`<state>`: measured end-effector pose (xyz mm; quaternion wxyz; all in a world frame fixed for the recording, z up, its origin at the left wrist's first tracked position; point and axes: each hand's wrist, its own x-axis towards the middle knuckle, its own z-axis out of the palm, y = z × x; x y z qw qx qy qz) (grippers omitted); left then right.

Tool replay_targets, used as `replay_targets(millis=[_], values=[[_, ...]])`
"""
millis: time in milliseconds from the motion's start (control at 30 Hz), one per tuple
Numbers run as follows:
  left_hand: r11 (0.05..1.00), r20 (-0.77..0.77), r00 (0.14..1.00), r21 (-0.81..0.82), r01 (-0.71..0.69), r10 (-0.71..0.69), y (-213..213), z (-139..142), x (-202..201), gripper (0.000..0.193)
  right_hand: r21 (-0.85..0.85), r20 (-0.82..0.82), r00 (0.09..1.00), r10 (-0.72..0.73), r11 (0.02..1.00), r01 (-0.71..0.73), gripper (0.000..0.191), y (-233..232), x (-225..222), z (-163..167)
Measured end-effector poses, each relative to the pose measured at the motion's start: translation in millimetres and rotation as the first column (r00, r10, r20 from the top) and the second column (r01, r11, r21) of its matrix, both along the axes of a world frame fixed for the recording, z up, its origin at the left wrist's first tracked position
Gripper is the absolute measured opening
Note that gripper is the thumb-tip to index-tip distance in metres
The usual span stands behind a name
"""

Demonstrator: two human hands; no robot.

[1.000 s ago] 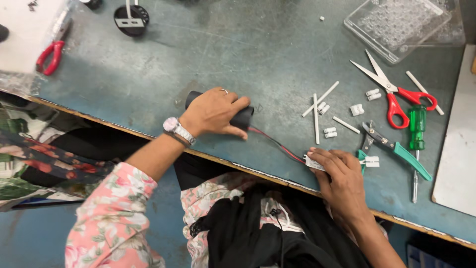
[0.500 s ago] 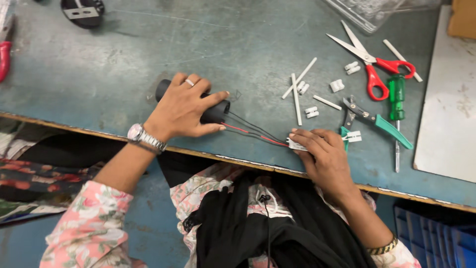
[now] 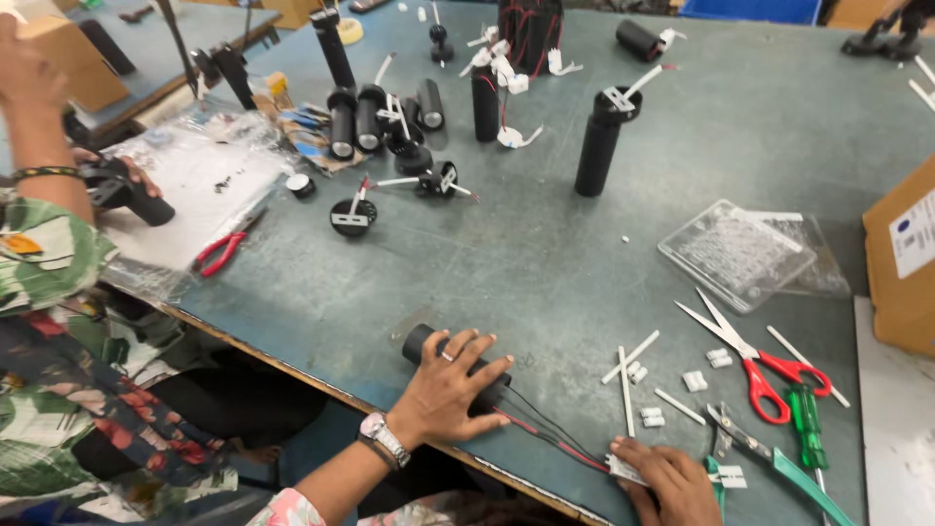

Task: The person connects a white wire connector to a black cylindrical housing, then attaches a circular LED module to the housing. They secure the module by pressing and rotating it into place, completing the assembly of a single LED light unit.

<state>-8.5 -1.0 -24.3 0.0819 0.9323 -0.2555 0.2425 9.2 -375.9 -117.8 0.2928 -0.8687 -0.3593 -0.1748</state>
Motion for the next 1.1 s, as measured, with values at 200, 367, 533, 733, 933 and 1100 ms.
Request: replay_targets(millis=[200, 367, 533, 733, 933, 1100], values=[[0.996, 0.085, 0.992, -0.012, -0.087, 0.088, -4.9, -27.4, -3.8, 0.078, -0.09, 0.132, 0.991, -0.035, 0.995, 0.048, 0.057, -27.0, 35.1, -80.0], [0.99, 0.073, 0.988, -0.029, -0.137, 0.138, -8.2, -34.0, -10.3, 0.079, -0.2, -0.034, 0.999, 0.014, 0.98, -0.021, 0.066, -20.5, 74.9, -95.4], [0.984, 0.09, 0.98, -0.038, -0.174, 0.177, -12.3, -27.8, -17.8, 0.079, 0.057, 0.032, 0.998, -0.056, 0.997, 0.054, 0.056, -14.5, 24.7, -33.1], [0.982, 0.017, 0.982, -0.034, -0.188, 0.189, -12.3, -20.8, -30.1, 0.075, -0.048, -0.128, 0.985, -0.112, 0.993, 0.107, 0.053, 13.3, -38.3, 67.1], [0.979, -0.063, 0.981, -0.083, -0.189, 0.184, -30.6, -19.3, -48.6, 0.059, 0.022, -0.218, 0.968, -0.122, 0.991, 0.13, 0.056, 31.6, -47.6, 94.3], [0.983, -0.115, 0.992, -0.166, -0.078, 0.059, -60.1, -13.0, -50.5, 0.056, 0.061, -0.262, 0.962, -0.081, 0.993, 0.1, 0.057, 37.2, -46.8, 100.7]])
